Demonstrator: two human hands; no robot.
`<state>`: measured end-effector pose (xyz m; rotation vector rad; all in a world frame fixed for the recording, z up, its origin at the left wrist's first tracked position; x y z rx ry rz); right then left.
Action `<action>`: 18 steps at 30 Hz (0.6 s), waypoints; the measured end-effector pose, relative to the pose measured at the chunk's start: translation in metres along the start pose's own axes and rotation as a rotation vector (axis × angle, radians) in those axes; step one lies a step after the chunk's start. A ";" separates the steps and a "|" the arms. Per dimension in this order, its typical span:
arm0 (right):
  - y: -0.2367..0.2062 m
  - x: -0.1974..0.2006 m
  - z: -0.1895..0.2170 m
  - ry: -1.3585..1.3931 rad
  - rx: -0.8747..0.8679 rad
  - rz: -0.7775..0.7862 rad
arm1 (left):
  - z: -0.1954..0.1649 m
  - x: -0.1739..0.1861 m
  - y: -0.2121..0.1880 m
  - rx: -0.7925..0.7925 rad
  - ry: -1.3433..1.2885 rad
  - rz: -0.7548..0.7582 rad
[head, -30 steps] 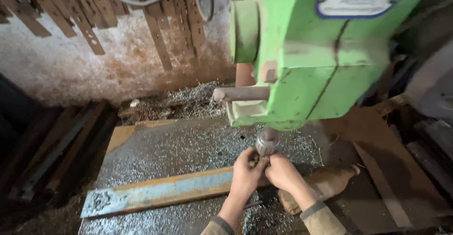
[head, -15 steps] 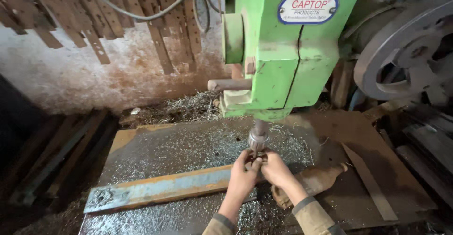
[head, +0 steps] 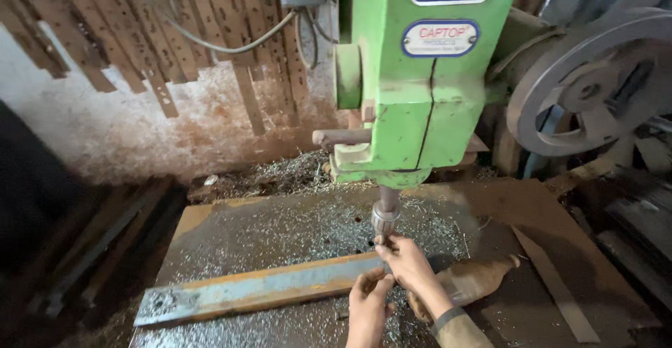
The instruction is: The person works at a green drill press, inserting a drill bit into the chuck and tightening it by hand, then picks up a small metal piece and works on it with a small hand tool near the machine table. A metal bar and a plastic bottle sit on the worktable throughout.
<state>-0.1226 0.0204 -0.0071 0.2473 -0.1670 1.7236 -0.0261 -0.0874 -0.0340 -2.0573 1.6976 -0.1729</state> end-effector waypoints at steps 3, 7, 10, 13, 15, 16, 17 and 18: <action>-0.004 0.004 -0.007 -0.005 -0.102 -0.033 | 0.004 -0.001 0.000 -0.066 -0.036 -0.001; -0.009 0.003 -0.003 0.047 -0.022 -0.020 | 0.002 -0.002 0.003 -0.117 -0.027 -0.004; -0.015 -0.001 0.003 -0.032 -0.013 0.005 | 0.000 -0.002 0.010 -0.083 0.027 -0.044; -0.023 -0.003 0.019 -0.170 0.022 0.037 | -0.004 -0.002 0.013 -0.135 0.036 -0.078; -0.033 -0.002 0.026 -0.289 -0.087 0.066 | 0.000 -0.001 0.013 -0.107 0.001 -0.089; -0.038 -0.001 0.030 -0.280 -0.135 0.067 | 0.004 0.001 0.013 -0.046 -0.025 -0.104; -0.044 -0.001 0.033 -0.271 -0.181 0.067 | 0.008 0.003 0.013 0.013 -0.051 -0.120; -0.052 -0.001 0.035 -0.261 -0.226 0.067 | 0.008 0.003 0.015 0.034 -0.077 -0.096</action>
Point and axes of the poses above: each hand's wrist, its own y-axis towards the middle knuckle, its own x-axis out of the back of the hand, z = x × y, the point moved 5 cm from there along y, towards the middle knuckle, and after that the axes turned 10 degrees about y, right-handed, at the moved point
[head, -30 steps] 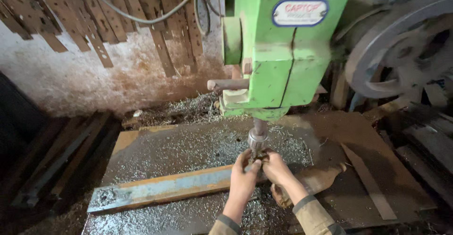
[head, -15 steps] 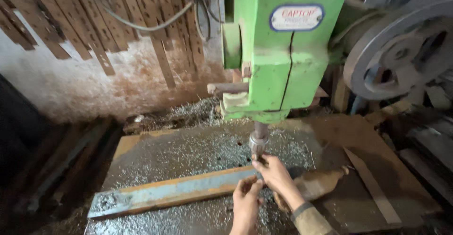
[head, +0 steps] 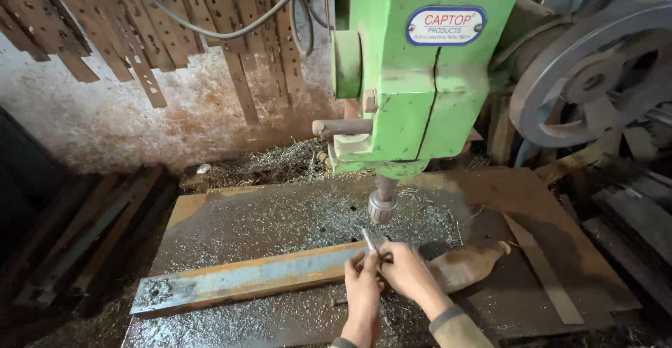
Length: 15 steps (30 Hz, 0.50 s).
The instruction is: The person works at a green drill press, inserting a drill bit into the chuck and tightening it by hand, then picks up a small metal piece and works on it with a small hand tool near the machine table. A metal bar and a plastic bottle sit on the worktable throughout.
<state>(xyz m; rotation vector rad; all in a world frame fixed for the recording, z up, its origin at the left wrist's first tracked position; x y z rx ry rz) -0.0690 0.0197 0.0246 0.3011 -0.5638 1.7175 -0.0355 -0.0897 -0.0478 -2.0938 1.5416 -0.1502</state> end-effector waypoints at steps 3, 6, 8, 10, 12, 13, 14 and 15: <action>-0.021 -0.003 -0.012 0.067 -0.086 -0.028 | -0.007 -0.004 0.001 -0.004 -0.108 0.121; -0.027 -0.008 -0.029 0.545 0.064 0.015 | -0.021 -0.011 -0.009 -0.082 -0.194 0.290; -0.018 -0.006 -0.046 0.689 0.045 0.045 | -0.030 -0.009 -0.015 -0.050 -0.162 0.295; -0.009 0.000 -0.060 0.819 0.049 0.066 | -0.038 -0.003 -0.021 -0.015 -0.144 0.270; -0.003 0.010 -0.067 0.925 0.071 0.065 | -0.046 0.000 -0.025 -0.013 -0.159 0.274; -0.002 0.016 -0.068 0.936 0.067 0.030 | -0.050 0.000 -0.026 -0.034 -0.183 0.289; -0.003 0.021 -0.069 0.946 0.060 -0.001 | -0.052 0.000 -0.027 -0.053 -0.211 0.302; -0.005 0.025 -0.069 0.956 0.048 -0.031 | -0.053 0.000 -0.027 -0.070 -0.232 0.319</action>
Point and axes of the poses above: each hand's wrist, its own y-axis towards the middle knuckle, its own x-axis out of the back of the hand, z = x × y, the point moved 5 cm from there along y, towards the middle knuckle, and after that the axes turned 10 degrees about y, right-handed, at the moved point
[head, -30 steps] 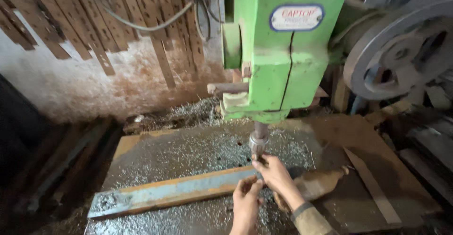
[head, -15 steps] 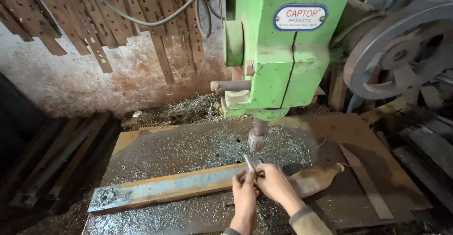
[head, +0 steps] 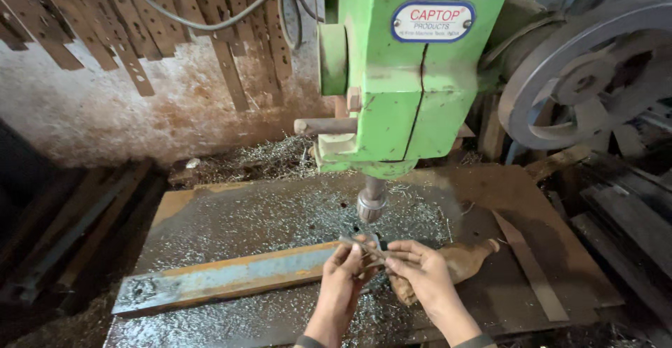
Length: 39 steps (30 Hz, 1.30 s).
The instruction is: The person works at a green drill press, inserting a drill bit into the chuck and tightening it by hand, then picks up a small metal piece and works on it with a small hand tool near the machine table. A metal bar and a plastic bottle sit on the worktable throughout.
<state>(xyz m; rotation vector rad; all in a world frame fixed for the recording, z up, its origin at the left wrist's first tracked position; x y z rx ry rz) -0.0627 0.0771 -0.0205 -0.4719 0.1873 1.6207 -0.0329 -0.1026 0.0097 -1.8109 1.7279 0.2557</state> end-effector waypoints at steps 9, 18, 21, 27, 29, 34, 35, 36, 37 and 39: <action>-0.018 -0.016 0.024 0.148 -0.057 -0.031 | 0.007 0.007 0.005 -0.092 -0.042 -0.012; -0.025 -0.024 0.036 0.123 -0.094 -0.029 | 0.000 0.003 -0.002 -0.055 0.035 -0.073; -0.026 -0.027 0.038 0.161 -0.092 -0.018 | 0.000 0.005 -0.001 -0.069 0.030 -0.081; -0.027 -0.027 0.036 0.192 -0.117 -0.035 | 0.004 0.011 0.000 -0.040 0.030 -0.091; -0.027 -0.027 0.035 0.102 -0.119 -0.002 | 0.006 0.013 0.000 -0.012 0.017 -0.102; -0.028 -0.037 0.035 -0.121 0.067 0.139 | 0.014 0.013 -0.003 0.145 -0.059 -0.073; -0.028 -0.039 0.035 -0.166 0.114 0.143 | 0.016 0.012 -0.005 0.177 -0.067 -0.070; -0.029 -0.040 0.035 -0.211 0.161 0.144 | 0.017 0.012 -0.007 0.197 -0.073 -0.060; -0.029 -0.040 0.034 -0.207 0.163 0.131 | 0.019 0.010 -0.008 0.217 -0.078 -0.046; -0.030 -0.039 0.033 -0.201 0.164 0.104 | 0.022 0.007 -0.010 0.245 -0.075 -0.035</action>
Point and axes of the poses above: each hand's wrist, its own y-axis towards the middle knuckle, its own x-axis out of the back of the hand, z = x × y, the point moved 5 cm from there along y, towards the middle knuckle, and after that the axes turned 10 degrees about y, right-handed, at the moved point
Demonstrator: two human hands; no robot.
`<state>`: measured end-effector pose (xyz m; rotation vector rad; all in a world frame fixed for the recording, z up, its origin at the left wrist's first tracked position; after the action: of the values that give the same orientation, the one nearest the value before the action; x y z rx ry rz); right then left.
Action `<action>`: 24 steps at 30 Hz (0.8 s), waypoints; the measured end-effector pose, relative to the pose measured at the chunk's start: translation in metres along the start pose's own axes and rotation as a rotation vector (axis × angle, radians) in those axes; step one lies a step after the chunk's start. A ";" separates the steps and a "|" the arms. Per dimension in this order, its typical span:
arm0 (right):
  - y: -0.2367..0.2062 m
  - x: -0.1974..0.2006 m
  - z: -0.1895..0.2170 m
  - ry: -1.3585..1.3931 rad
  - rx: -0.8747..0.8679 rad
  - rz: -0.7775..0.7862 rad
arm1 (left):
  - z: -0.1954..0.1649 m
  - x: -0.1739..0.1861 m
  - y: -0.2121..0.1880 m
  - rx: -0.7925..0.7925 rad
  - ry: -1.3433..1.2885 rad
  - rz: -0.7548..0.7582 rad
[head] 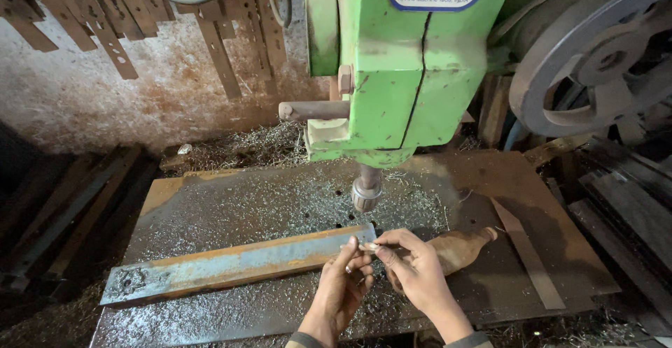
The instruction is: The person works at a green drill press, inserting a drill bit into the chuck and tightening it by hand, then picks up a small metal piece and works on it with a small hand tool near the machine table. A metal bar and a plastic bottle sit on the worktable throughout.
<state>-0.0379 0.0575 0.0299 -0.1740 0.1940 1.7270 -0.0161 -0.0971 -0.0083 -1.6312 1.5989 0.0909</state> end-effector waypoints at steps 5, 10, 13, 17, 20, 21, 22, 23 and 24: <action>-0.001 0.000 0.009 -0.055 0.158 0.051 | -0.002 0.000 0.001 -0.035 0.146 -0.102; 0.002 0.009 -0.001 0.051 -0.083 -0.044 | -0.006 -0.015 -0.002 -0.156 0.400 0.067; 0.003 0.011 -0.002 0.058 -0.094 -0.073 | -0.004 -0.019 -0.008 -0.161 0.408 0.125; 0.006 0.009 0.006 -0.104 0.058 -0.049 | -0.006 -0.019 -0.011 -0.178 0.416 0.128; 0.007 0.009 0.006 -0.134 0.045 -0.054 | -0.005 -0.018 -0.010 -0.167 0.397 0.117; 0.007 0.009 0.006 -0.121 0.021 -0.061 | -0.005 -0.018 -0.010 -0.167 0.398 0.122; 0.007 0.009 0.006 -0.096 0.019 -0.053 | -0.005 -0.017 -0.010 -0.166 0.398 0.125; 0.007 0.008 0.007 -0.071 0.018 -0.045 | -0.005 -0.017 -0.010 -0.165 0.397 0.128; 0.007 0.008 0.008 -0.045 0.016 -0.036 | -0.006 -0.018 -0.010 -0.176 0.397 0.133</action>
<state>-0.0460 0.0656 0.0359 -0.1261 0.1708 1.6913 -0.0137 -0.0879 0.0108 -1.7538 2.0505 -0.0272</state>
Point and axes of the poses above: each hand's wrist, its own y-axis towards the middle knuckle, its own x-axis out of the back of the hand, z = x × y, the point moved 5 cm from there along y, towards the middle knuckle, and after that the axes turned 10 degrees about y, right-handed, at the moved point
